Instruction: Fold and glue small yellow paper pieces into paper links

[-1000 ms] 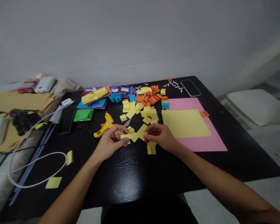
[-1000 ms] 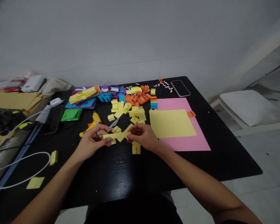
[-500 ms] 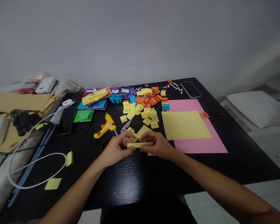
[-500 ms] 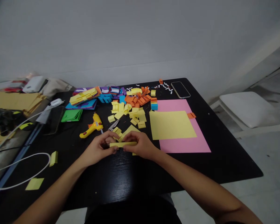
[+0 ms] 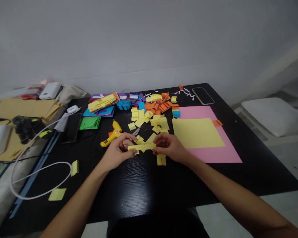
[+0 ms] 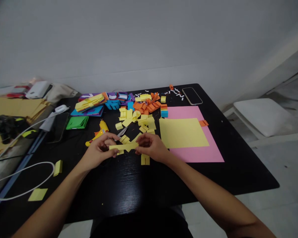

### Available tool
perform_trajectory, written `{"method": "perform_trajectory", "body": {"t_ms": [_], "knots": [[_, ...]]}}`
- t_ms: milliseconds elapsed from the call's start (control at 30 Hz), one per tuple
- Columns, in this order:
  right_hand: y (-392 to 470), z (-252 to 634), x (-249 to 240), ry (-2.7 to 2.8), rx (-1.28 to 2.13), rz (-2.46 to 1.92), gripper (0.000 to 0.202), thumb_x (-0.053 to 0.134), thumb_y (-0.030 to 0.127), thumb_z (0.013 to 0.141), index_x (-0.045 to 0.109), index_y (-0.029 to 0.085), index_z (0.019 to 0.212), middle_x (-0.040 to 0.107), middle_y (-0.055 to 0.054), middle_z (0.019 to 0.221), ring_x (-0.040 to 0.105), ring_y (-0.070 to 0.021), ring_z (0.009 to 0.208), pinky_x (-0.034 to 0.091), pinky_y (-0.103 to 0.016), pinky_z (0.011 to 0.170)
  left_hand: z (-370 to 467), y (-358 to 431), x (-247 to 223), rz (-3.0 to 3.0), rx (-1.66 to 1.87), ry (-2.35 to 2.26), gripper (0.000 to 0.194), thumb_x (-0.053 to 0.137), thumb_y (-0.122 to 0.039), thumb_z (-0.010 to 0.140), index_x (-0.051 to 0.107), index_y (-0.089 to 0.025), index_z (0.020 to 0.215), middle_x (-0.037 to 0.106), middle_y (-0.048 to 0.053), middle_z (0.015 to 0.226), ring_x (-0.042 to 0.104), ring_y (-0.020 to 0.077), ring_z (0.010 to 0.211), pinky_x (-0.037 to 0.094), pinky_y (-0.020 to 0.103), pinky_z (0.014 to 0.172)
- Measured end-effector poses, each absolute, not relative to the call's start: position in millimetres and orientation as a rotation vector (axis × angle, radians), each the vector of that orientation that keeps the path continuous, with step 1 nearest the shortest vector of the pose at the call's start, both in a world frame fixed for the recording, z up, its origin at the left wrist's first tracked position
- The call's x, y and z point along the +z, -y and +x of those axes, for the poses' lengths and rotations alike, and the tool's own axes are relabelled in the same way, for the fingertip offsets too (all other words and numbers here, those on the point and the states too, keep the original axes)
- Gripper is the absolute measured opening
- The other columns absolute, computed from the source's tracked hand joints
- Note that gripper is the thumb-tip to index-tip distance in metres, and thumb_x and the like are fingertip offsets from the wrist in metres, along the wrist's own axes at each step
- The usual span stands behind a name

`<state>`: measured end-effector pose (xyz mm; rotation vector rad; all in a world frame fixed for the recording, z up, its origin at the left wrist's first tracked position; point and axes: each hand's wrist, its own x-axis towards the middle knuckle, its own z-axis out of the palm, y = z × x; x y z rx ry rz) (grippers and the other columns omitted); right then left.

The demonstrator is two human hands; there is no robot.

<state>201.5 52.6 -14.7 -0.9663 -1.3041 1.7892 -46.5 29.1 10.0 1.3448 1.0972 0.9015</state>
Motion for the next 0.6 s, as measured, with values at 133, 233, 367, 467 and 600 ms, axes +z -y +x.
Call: {"method": "perform_trajectory", "body": {"t_ms": [133, 233, 367, 467, 600], "knots": [[-54.5, 202.6, -15.0, 1.293, 1.767, -0.970, 0.034, 0.089, 0.030, 0.068, 0.065, 0.019, 0.090, 0.074, 0.000, 0.071, 0.075, -0.0165, 0.065, 0.062, -0.031, 0.068, -49.9, -31.6, 11.4, 1.325, 0.921, -1.104, 0.034, 0.078, -0.016, 0.072, 0.062, -0.016, 0.103, 0.065, -0.005, 0.063, 0.063, 0.0110, 0.053, 0.046, 0.021, 0.055], [-58.1, 204.7, -15.9, 1.269, 1.713, -0.986, 0.035, 0.089, 0.032, 0.068, 0.066, 0.018, 0.088, 0.074, 0.000, 0.071, 0.074, -0.0167, 0.064, 0.062, -0.032, 0.068, -56.4, -35.2, 14.2, 1.319, 0.972, -1.109, 0.035, 0.079, -0.018, 0.072, 0.062, -0.016, 0.102, 0.065, -0.005, 0.062, 0.063, 0.0114, 0.053, 0.049, 0.022, 0.057], [-59.6, 204.7, -15.5, 1.234, 1.594, -1.011, 0.031, 0.087, 0.038, 0.072, 0.068, 0.019, 0.088, 0.072, 0.000, 0.074, 0.072, -0.0161, 0.065, 0.062, -0.033, 0.070, -61.5, -37.5, 16.5, 1.327, 0.987, -1.113, 0.036, 0.080, -0.020, 0.074, 0.061, -0.017, 0.104, 0.066, -0.005, 0.062, 0.063, 0.0117, 0.053, 0.050, 0.022, 0.058], [-53.4, 200.1, -15.5, 1.299, 1.527, -1.000, 0.028, 0.081, 0.043, 0.080, 0.071, 0.020, 0.091, 0.073, -0.003, 0.085, 0.072, -0.0167, 0.076, 0.061, -0.032, 0.075, -54.5, -33.0, 14.4, 1.336, 0.916, -1.090, 0.035, 0.079, -0.020, 0.075, 0.061, -0.016, 0.105, 0.067, -0.004, 0.065, 0.063, 0.0115, 0.055, 0.047, 0.021, 0.056], [-42.3, 193.6, -17.4, 1.443, 1.663, -0.948, 0.035, 0.087, 0.039, 0.074, 0.073, 0.019, 0.098, 0.075, -0.003, 0.087, 0.072, -0.0163, 0.077, 0.059, -0.029, 0.073, -39.1, -23.3, 9.3, 1.366, 0.804, -1.053, 0.033, 0.077, -0.018, 0.077, 0.060, -0.017, 0.106, 0.065, -0.004, 0.068, 0.062, 0.0106, 0.057, 0.043, 0.020, 0.056]]}}
